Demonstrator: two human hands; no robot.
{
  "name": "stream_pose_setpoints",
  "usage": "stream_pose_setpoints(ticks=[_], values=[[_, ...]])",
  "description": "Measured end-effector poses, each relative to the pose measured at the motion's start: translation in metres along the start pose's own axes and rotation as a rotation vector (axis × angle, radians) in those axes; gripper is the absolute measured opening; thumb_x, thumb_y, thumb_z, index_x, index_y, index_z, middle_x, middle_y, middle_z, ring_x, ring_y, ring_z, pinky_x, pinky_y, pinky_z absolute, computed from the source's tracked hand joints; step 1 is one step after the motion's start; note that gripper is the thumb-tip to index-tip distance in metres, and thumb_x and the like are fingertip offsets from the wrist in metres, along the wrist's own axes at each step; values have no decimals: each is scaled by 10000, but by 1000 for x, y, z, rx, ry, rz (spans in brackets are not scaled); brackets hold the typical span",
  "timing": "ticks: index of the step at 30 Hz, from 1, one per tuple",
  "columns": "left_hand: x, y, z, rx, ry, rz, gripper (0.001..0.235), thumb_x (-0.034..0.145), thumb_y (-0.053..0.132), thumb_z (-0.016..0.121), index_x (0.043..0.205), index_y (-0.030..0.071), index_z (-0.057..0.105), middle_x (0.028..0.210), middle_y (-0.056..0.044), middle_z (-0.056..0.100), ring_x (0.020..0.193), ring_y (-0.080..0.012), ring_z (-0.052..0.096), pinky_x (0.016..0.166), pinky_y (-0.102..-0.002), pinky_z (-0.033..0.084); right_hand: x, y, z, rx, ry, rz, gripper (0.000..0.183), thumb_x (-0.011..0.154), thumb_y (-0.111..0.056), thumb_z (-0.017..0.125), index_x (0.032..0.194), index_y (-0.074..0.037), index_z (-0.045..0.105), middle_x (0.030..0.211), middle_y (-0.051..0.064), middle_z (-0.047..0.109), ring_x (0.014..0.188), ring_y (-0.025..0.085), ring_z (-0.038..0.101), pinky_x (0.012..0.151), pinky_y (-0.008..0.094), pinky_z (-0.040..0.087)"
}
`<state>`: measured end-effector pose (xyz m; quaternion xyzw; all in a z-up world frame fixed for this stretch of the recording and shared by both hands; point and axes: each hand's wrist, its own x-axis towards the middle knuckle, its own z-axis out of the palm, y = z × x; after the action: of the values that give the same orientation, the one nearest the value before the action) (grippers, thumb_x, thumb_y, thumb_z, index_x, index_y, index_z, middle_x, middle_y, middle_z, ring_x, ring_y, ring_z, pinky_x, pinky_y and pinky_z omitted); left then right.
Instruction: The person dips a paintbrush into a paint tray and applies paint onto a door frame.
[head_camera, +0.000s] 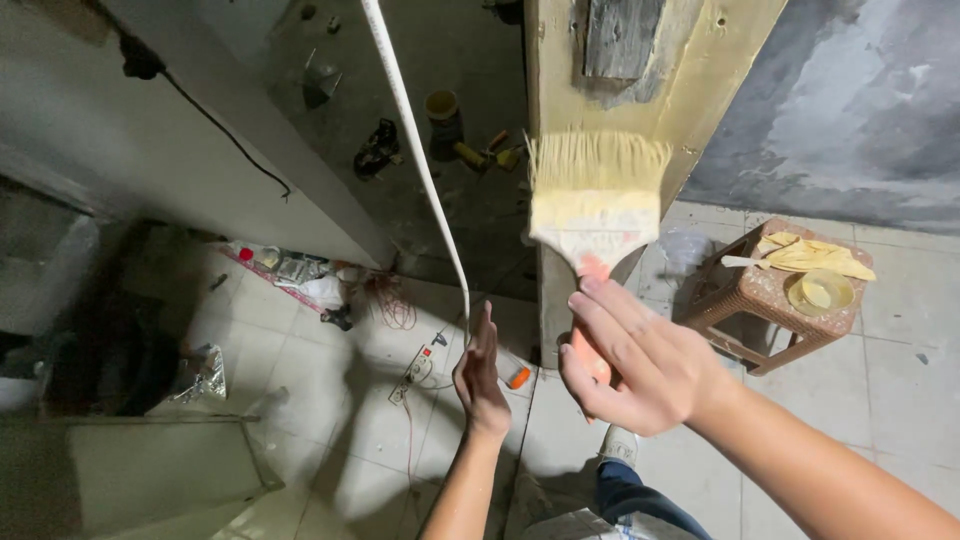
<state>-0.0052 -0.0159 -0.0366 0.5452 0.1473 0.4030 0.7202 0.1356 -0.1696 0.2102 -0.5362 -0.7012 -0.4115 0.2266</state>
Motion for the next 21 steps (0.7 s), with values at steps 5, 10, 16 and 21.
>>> stream_pose_setpoints(ticks=[5, 10, 16, 21], values=[[0, 28, 1, 9, -36, -42, 607, 1094, 289, 290, 1528, -128, 368, 1653, -217, 359, 1557, -321, 316, 1288, -441, 213, -75, -20, 55, -4, -85, 13, 149, 893, -103, 697, 1001, -28, 625, 1134, 287, 679, 1062, 429, 708, 913, 460, 617], [-1, 25, -10, 2, -12, -68, 606, 1087, 280, 304, 1529, -130, 364, 1666, -224, 334, 1571, -320, 283, 1298, -441, 180, -144, -54, 100, 27, -189, -13, 172, 894, -150, 685, 1020, -58, 611, 1204, 249, 686, 1112, 387, 709, 889, 387, 602], [-8, 16, -14, -60, -45, -54, 694, 1059, 377, 293, 1565, -97, 323, 1684, -211, 307, 1588, -306, 250, 1311, -438, 147, -198, -85, 138, 141, -352, -45, 372, 869, -246, 694, 1108, 26, 609, 1147, 263, 680, 1115, 406, 716, 737, 372, 607], [-9, 13, -17, -56, -48, -73, 707, 1074, 416, 267, 1561, -91, 343, 1682, -208, 319, 1591, -305, 256, 1314, -443, 154, -199, -86, 148, 145, -601, 24, 302, 833, -140, 648, 1105, -59, 545, 1222, 229, 690, 1138, 319, 708, 626, 356, 607]])
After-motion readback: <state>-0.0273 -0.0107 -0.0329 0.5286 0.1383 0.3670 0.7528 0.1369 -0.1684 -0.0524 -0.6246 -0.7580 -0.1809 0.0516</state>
